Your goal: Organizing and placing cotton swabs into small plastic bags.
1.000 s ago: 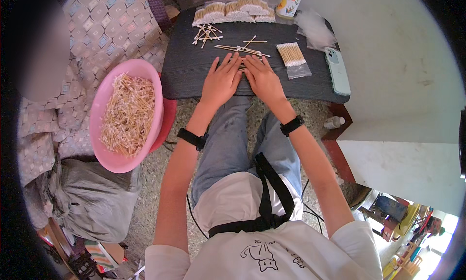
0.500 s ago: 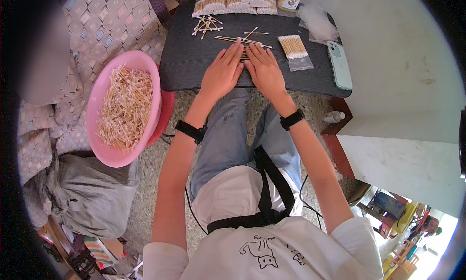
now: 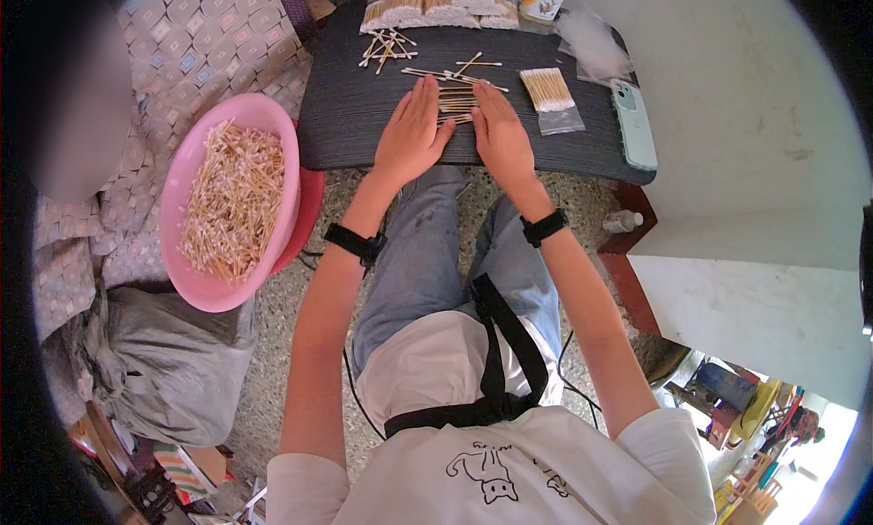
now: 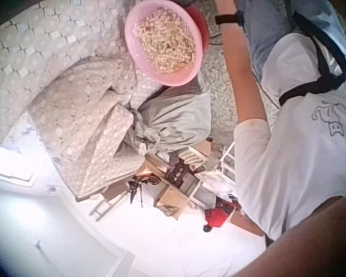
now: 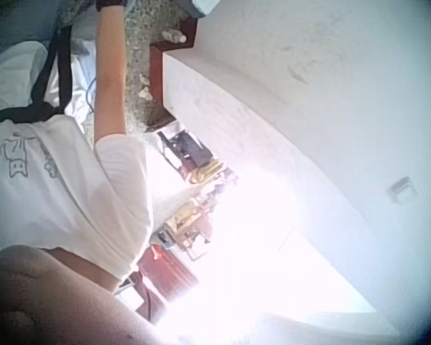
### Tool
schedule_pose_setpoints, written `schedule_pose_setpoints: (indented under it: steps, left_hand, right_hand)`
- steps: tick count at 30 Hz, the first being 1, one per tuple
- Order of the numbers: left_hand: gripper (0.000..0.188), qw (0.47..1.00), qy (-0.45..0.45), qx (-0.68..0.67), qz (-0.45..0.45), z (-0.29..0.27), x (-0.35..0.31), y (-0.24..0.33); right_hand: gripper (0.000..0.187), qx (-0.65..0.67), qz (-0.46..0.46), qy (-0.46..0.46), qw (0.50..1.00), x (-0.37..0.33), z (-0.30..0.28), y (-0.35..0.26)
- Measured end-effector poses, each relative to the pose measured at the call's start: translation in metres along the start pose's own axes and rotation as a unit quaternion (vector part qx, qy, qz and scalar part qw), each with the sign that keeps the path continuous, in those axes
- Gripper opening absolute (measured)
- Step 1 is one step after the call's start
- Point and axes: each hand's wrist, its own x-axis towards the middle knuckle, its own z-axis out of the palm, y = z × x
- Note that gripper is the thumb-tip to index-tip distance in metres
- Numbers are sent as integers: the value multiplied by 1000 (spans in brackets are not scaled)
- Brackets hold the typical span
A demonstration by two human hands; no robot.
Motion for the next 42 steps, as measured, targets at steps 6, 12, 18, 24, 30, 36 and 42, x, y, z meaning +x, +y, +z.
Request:
schedule_pose_setpoints:
  steps: [6, 12, 18, 24, 30, 36, 42]
  left_hand:
    - [54, 998, -4, -57, -37, 3, 4, -6]
    - [43, 992, -1, -110, -56, 0, 7, -6]
    - [40, 987, 112, -100, -53, 5, 21, -11]
    - [43, 988, 31, 116, -95, 16, 24, -19]
    - [40, 991, 0, 93, -97, 1, 14, -17]
    - [39, 996, 26, 65, -50, -3, 9, -11]
    - [38, 999, 22, 30, -33, -4, 10, -15]
  right_hand:
    - [39, -69, -32, 2, 997, 3, 5, 0]
    - [41, -45, -16, -19, 999, 1, 2, 1]
    - [40, -76, 4, 19, 997, 11, 9, 8]
    - [37, -160, 17, -15, 987, 19, 21, 12]
    - [35, -131, 36, -35, 990, 17, 13, 22]
    - [32, -99, 3, -33, 995, 20, 14, 24]
    - [32, -62, -17, -37, 997, 22, 15, 20]
